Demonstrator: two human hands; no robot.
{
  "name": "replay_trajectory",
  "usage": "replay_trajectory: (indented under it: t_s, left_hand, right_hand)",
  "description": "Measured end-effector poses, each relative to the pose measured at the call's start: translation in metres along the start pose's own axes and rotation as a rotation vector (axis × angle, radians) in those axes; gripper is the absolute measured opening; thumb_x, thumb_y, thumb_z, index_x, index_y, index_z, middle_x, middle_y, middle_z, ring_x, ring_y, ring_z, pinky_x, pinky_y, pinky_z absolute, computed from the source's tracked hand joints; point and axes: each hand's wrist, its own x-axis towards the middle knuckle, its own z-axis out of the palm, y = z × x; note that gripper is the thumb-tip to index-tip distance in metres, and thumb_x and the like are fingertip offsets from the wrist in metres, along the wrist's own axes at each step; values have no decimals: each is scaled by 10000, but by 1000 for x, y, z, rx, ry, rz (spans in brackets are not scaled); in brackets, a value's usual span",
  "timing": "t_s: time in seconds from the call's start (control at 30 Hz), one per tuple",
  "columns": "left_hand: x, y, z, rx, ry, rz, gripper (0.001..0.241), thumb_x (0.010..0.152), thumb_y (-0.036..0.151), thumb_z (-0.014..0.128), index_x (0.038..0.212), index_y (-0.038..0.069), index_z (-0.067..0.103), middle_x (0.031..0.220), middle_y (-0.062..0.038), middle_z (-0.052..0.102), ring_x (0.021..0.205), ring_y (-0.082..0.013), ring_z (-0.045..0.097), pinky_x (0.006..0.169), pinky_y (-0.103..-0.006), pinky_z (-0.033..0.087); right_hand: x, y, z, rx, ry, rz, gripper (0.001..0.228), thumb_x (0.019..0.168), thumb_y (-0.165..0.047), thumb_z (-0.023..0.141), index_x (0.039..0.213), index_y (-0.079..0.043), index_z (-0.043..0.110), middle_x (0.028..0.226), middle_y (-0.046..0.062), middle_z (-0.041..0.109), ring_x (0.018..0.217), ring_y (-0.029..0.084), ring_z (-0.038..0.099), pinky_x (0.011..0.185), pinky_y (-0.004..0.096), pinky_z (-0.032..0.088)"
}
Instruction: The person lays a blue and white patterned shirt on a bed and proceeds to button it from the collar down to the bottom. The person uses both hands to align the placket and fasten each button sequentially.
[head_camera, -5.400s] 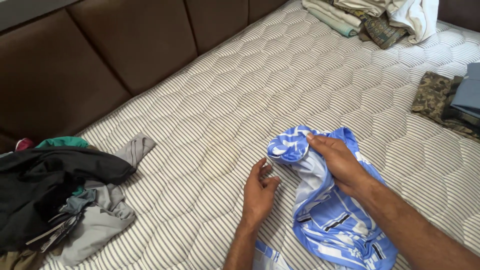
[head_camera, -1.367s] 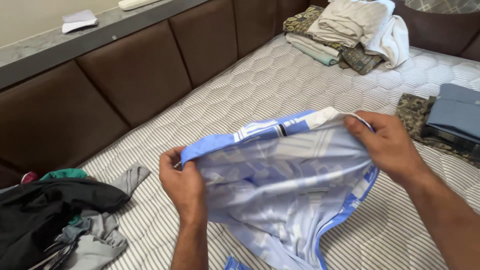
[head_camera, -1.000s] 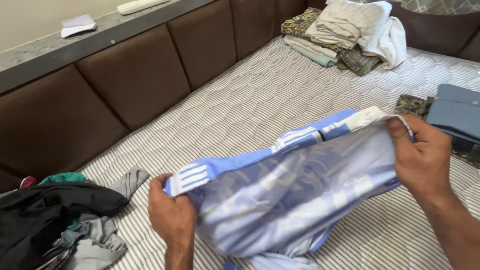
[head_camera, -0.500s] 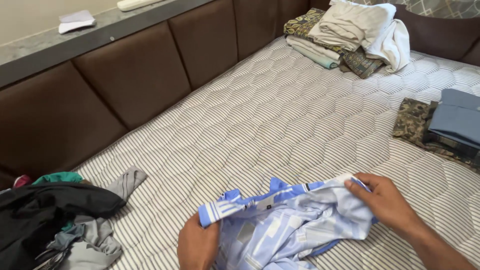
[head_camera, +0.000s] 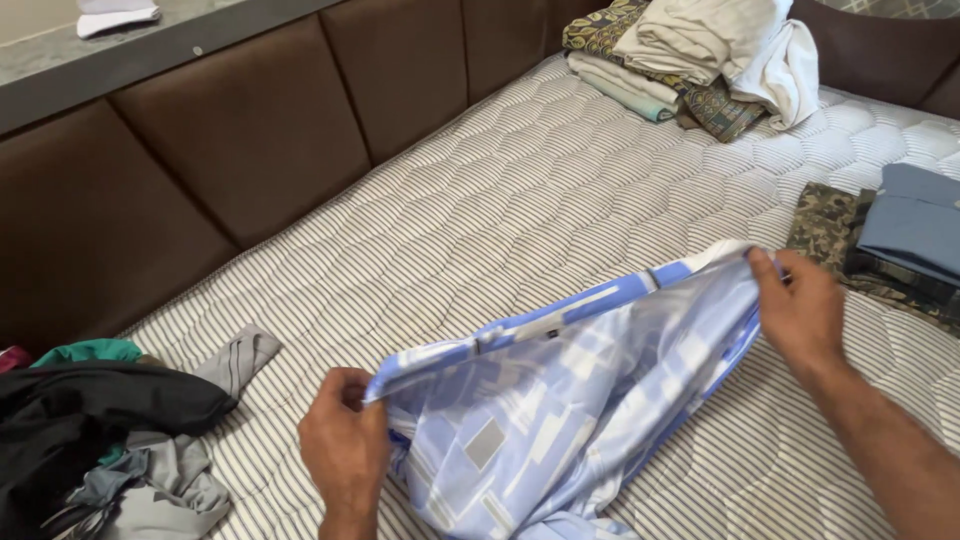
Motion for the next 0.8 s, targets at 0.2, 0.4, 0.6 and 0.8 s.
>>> replay_trajectory:
  t_s: [0.2, 0.4, 0.6, 0.8]
  left_hand:
    - [7, -17, -1, -302, -259, 33, 218, 813, 146, 732, 1016, 68, 710, 884, -64, 770, 738, -144, 709, 669, -321, 551]
    - [11, -53, 34, -741, -295, -26, 154, 862, 46, 741, 987, -13, 672, 925, -108, 661, 762, -91, 570, 644, -263, 444]
    - [4, -52, 36, -995, -555, -330, 245, 923, 169, 665, 933, -63, 742, 861, -117, 735, 714, -156, 634, 643, -291, 497]
    - [11, -21, 13, -1358, -494, -421, 189, 909, 174, 579, 945, 31, 698, 875, -67, 737, 802, -173, 700, 715, -340, 552]
  right_hand:
    - [3, -8, -26, -56, 106, -29, 396, 1124, -359, 689, 979, 6, 736, 711, 150, 658, 614, 221, 591, 597, 394, 458]
    - [-1, 23, -13, 463, -18, 308, 306, 1101, -243, 697, 1029, 55, 703, 892, 146, 702, 740, 175, 625, 680, 346, 523]
    - [3, 30, -14, 1115, -541, 806, 321, 1036, -184, 557, 1242, 58, 598, 1106, 140, 714, 938, 187, 718, 870, 328, 589]
    - [-4, 10, -19, 1020, -554, 754, 359, 1000, -141, 484, 1259, 71, 614, 1098, 154, 719, 944, 195, 702, 868, 341, 577]
